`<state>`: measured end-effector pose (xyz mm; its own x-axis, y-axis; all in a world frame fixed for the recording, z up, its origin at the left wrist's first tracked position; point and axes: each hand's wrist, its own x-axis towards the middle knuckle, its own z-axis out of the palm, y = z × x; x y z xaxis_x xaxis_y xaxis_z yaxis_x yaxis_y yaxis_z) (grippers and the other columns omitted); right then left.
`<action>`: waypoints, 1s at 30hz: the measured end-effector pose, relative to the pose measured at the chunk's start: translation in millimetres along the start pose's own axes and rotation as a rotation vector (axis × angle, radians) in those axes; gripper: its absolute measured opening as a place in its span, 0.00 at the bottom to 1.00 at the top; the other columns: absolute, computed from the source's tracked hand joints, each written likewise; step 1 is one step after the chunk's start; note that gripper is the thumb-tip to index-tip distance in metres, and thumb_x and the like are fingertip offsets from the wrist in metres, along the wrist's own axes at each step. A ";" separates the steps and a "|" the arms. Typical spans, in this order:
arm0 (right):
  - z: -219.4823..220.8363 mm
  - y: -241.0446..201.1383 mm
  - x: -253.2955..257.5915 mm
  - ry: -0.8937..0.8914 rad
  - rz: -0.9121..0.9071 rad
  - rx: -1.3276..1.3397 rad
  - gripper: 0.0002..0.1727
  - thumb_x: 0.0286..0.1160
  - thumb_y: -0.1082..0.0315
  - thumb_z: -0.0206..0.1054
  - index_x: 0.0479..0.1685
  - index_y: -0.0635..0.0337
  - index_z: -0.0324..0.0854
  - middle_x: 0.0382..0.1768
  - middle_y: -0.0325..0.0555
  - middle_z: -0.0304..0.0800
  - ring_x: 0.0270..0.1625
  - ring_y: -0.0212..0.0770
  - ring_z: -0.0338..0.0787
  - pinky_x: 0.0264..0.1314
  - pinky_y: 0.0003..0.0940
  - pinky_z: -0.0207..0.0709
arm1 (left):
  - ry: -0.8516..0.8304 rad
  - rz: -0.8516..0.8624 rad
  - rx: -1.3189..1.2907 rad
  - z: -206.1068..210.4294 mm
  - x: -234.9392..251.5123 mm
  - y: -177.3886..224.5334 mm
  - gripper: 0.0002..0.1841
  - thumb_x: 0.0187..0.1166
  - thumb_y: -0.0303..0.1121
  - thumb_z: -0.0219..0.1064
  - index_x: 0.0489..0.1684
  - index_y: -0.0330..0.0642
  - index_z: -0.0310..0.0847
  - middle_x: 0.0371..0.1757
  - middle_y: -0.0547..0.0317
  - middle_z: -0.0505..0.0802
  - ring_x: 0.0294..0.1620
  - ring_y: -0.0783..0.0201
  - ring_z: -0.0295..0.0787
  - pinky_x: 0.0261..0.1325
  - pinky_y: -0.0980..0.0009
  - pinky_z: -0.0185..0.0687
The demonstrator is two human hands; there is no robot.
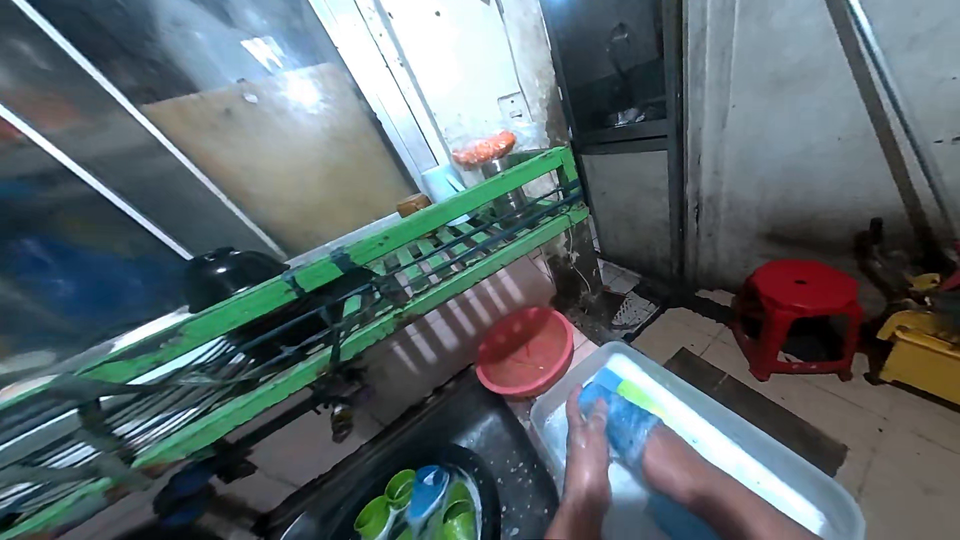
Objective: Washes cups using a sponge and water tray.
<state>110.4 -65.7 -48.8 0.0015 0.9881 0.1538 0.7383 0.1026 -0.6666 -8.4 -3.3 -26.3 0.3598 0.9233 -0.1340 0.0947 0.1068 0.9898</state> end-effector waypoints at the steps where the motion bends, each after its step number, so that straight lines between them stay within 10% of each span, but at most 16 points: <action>1: -9.0 -3.9 5.9 -0.029 0.062 0.085 0.23 0.85 0.64 0.61 0.73 0.70 0.78 0.71 0.64 0.83 0.78 0.57 0.80 0.83 0.55 0.69 | -0.122 0.125 0.236 -7.9 -4.6 0.6 0.28 0.87 0.26 0.53 0.87 0.29 0.60 0.91 0.32 0.60 0.90 0.44 0.60 0.87 0.53 0.63; 4: -37.1 -8.7 13.2 -0.261 0.339 0.377 0.19 0.76 0.73 0.68 0.64 0.70 0.80 0.58 0.59 0.87 0.62 0.48 0.85 0.69 0.48 0.76 | -0.307 0.626 0.866 -17.6 -19.9 -3.2 0.32 0.74 0.24 0.63 0.83 0.30 0.69 0.88 0.30 0.67 0.91 0.35 0.57 0.90 0.36 0.46; 7: -51.8 -14.7 9.9 -0.471 0.424 0.457 0.15 0.73 0.76 0.68 0.59 0.65 0.80 0.48 0.49 0.86 0.50 0.40 0.86 0.57 0.43 0.80 | -0.302 0.943 1.090 -27.8 -14.4 -9.2 0.40 0.59 0.35 0.81 0.79 0.36 0.76 0.74 0.41 0.85 0.79 0.41 0.79 0.81 0.34 0.66; 12: -103.9 -29.7 6.4 -0.494 0.469 0.403 0.28 0.83 0.72 0.62 0.84 0.56 0.71 0.71 0.59 0.82 0.68 0.51 0.85 0.72 0.53 0.76 | -0.449 0.419 1.289 -45.7 1.0 15.1 0.48 0.67 0.43 0.78 0.92 0.46 0.57 0.83 0.46 0.77 0.83 0.45 0.73 0.83 0.47 0.68; 16: -87.7 -48.1 12.4 -0.213 0.398 0.146 0.36 0.85 0.47 0.62 0.89 0.53 0.65 0.76 0.59 0.79 0.77 0.56 0.80 0.81 0.58 0.69 | -0.327 0.198 1.312 -17.0 -15.7 40.1 0.47 0.69 0.50 0.74 0.91 0.44 0.59 0.79 0.43 0.80 0.72 0.45 0.83 0.72 0.47 0.79; 19: -51.0 -36.4 16.2 0.206 0.282 0.084 0.24 0.87 0.52 0.56 0.71 0.53 0.85 0.65 0.51 0.90 0.72 0.49 0.86 0.80 0.51 0.73 | -0.304 0.061 0.632 -5.9 -15.9 29.7 0.46 0.62 0.41 0.80 0.85 0.37 0.64 0.70 0.47 0.87 0.66 0.57 0.87 0.70 0.56 0.84; 23: -56.9 -24.4 23.7 0.363 0.379 0.593 0.15 0.84 0.62 0.63 0.59 0.60 0.88 0.54 0.49 0.92 0.57 0.39 0.90 0.65 0.42 0.82 | -0.444 -0.249 -0.304 -11.9 -26.8 18.1 0.28 0.84 0.41 0.58 0.80 0.35 0.61 0.48 0.43 0.91 0.44 0.54 0.93 0.50 0.56 0.91; 27: -62.7 -56.6 34.6 -0.082 0.308 -0.217 0.20 0.85 0.59 0.56 0.68 0.54 0.83 0.65 0.56 0.88 0.70 0.59 0.86 0.72 0.63 0.75 | -0.293 0.048 0.148 3.7 -27.3 5.2 0.50 0.64 0.29 0.78 0.89 0.28 0.48 0.74 0.39 0.82 0.71 0.61 0.82 0.74 0.66 0.79; 30: -58.4 -52.6 31.5 0.045 0.216 -0.038 0.20 0.82 0.61 0.61 0.68 0.51 0.87 0.65 0.50 0.90 0.71 0.51 0.87 0.76 0.57 0.75 | -0.199 0.065 0.006 4.0 -30.5 6.2 0.51 0.58 0.26 0.80 0.87 0.28 0.49 0.71 0.40 0.82 0.68 0.63 0.84 0.71 0.68 0.81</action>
<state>111.0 -46.7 33.6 0.1922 0.9804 0.0433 0.7424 -0.1164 -0.6598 -15.1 -32.2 -16.3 0.5415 0.8371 -0.0780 0.0712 0.0468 0.9964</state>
